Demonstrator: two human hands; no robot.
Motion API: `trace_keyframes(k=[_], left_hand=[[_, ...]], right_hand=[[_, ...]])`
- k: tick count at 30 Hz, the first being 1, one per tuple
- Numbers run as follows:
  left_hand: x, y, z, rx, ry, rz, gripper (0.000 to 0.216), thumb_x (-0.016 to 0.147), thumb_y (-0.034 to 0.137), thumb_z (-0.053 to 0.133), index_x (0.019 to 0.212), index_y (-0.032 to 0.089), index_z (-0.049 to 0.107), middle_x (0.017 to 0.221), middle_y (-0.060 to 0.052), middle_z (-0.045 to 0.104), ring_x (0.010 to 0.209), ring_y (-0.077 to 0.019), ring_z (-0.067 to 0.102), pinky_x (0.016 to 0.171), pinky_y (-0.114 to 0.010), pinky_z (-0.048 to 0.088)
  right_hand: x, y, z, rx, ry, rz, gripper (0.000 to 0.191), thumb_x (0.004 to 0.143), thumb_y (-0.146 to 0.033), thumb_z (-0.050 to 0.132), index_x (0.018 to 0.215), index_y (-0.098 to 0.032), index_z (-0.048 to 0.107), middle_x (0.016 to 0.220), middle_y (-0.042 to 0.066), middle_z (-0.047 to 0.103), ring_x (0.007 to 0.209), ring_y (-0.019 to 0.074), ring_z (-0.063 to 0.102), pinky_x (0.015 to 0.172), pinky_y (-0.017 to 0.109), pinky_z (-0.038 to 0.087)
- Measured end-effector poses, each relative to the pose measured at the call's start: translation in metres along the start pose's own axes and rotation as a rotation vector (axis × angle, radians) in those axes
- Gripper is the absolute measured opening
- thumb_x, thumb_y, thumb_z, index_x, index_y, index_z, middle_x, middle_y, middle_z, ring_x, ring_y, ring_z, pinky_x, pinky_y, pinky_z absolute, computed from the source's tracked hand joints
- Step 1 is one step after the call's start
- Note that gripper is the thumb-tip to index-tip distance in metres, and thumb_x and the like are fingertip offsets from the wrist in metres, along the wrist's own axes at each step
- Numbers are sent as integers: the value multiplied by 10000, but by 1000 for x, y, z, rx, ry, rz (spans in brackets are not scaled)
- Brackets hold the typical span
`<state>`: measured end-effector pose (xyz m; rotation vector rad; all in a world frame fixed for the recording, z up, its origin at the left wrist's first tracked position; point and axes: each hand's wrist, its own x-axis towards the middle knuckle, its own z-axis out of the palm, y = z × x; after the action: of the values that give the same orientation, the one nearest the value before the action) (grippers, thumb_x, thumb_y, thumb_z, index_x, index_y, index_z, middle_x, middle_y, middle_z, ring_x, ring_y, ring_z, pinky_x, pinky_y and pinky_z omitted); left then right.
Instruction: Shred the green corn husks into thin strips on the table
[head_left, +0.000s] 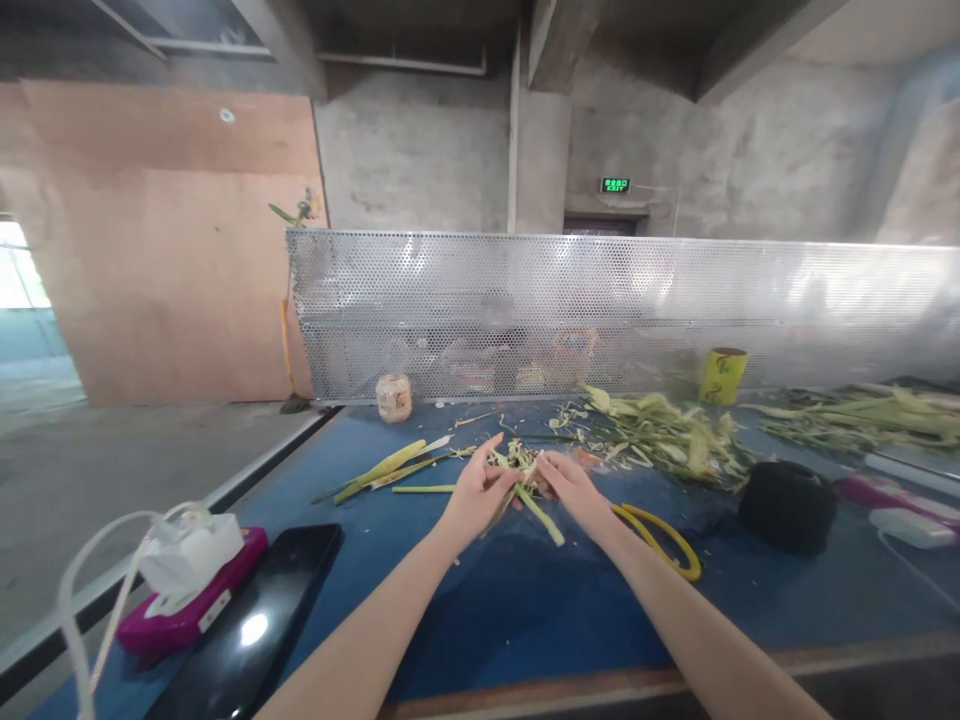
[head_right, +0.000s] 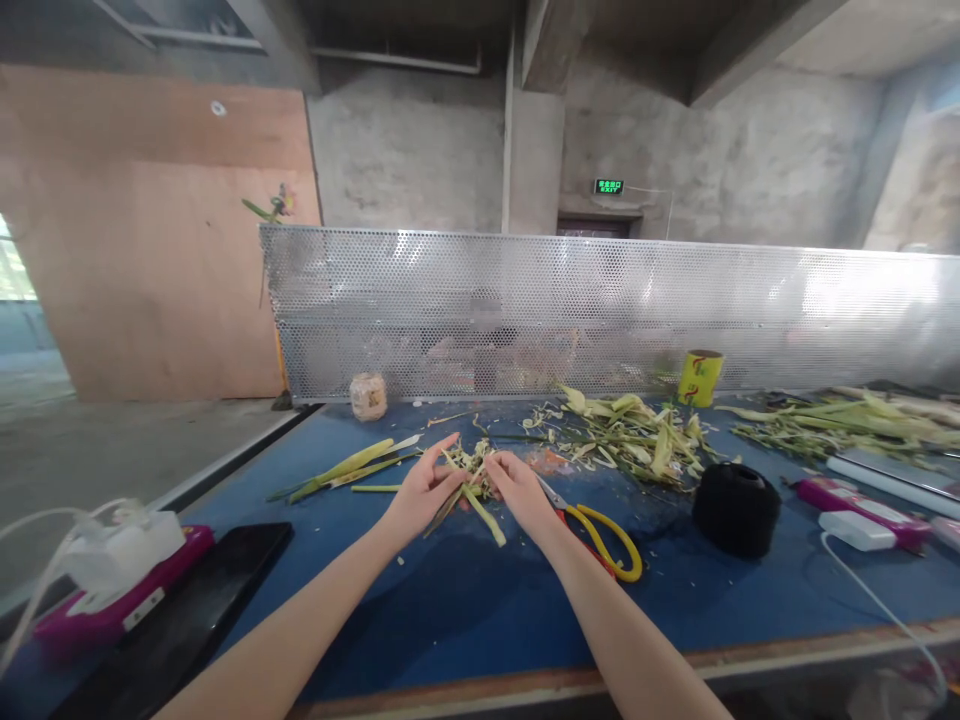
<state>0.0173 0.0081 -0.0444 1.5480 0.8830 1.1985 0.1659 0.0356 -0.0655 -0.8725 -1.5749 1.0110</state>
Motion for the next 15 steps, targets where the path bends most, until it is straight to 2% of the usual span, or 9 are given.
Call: trace_keyframes(k=[3, 6, 10, 12, 15], left_hand=[[-1, 0, -1, -36, 25, 27, 764, 738, 285, 509, 1324, 129, 43, 620, 6, 603, 479, -114, 566, 480, -225, 418], [-2, -3, 0, -38, -47, 51, 831, 751, 286, 496, 1326, 151, -89, 669, -6, 632, 507, -120, 586, 565, -273, 464], [-4, -4, -1, 62, -74, 111, 849, 774, 298, 461, 1301, 190, -196, 742, -31, 662, 523, -119, 587, 554, -264, 466], [-5, -2, -2, 149, -28, 159, 870, 757, 285, 488, 1305, 192, -182, 773, -41, 672, 549, -114, 582, 551, -239, 454], [-6, 1, -4, 257, 24, 185, 905, 717, 252, 538, 1317, 204, -138, 834, -48, 676, 517, -97, 556, 530, -213, 437]], right_hand=[[-2, 0, 3, 39, -154, -7, 321, 697, -458, 532, 827, -169, 482, 619, -32, 497, 541, 82, 468, 521, 209, 356], [-6, -4, 5, 76, -227, 40, 375, 681, -404, 582, 954, -176, 466, 708, -12, 549, 608, 96, 514, 596, 231, 386], [-10, -8, 4, 146, -280, 107, 332, 685, -384, 587, 916, -158, 511, 637, -25, 530, 544, 79, 481, 544, 215, 358], [-11, -10, 3, 163, -302, 161, 291, 682, -379, 591, 857, -152, 536, 569, -41, 500, 493, 65, 438, 506, 203, 330], [-13, -13, 1, 71, -333, 193, 248, 685, -389, 581, 712, -143, 558, 480, -53, 462, 453, 59, 395, 487, 202, 304]])
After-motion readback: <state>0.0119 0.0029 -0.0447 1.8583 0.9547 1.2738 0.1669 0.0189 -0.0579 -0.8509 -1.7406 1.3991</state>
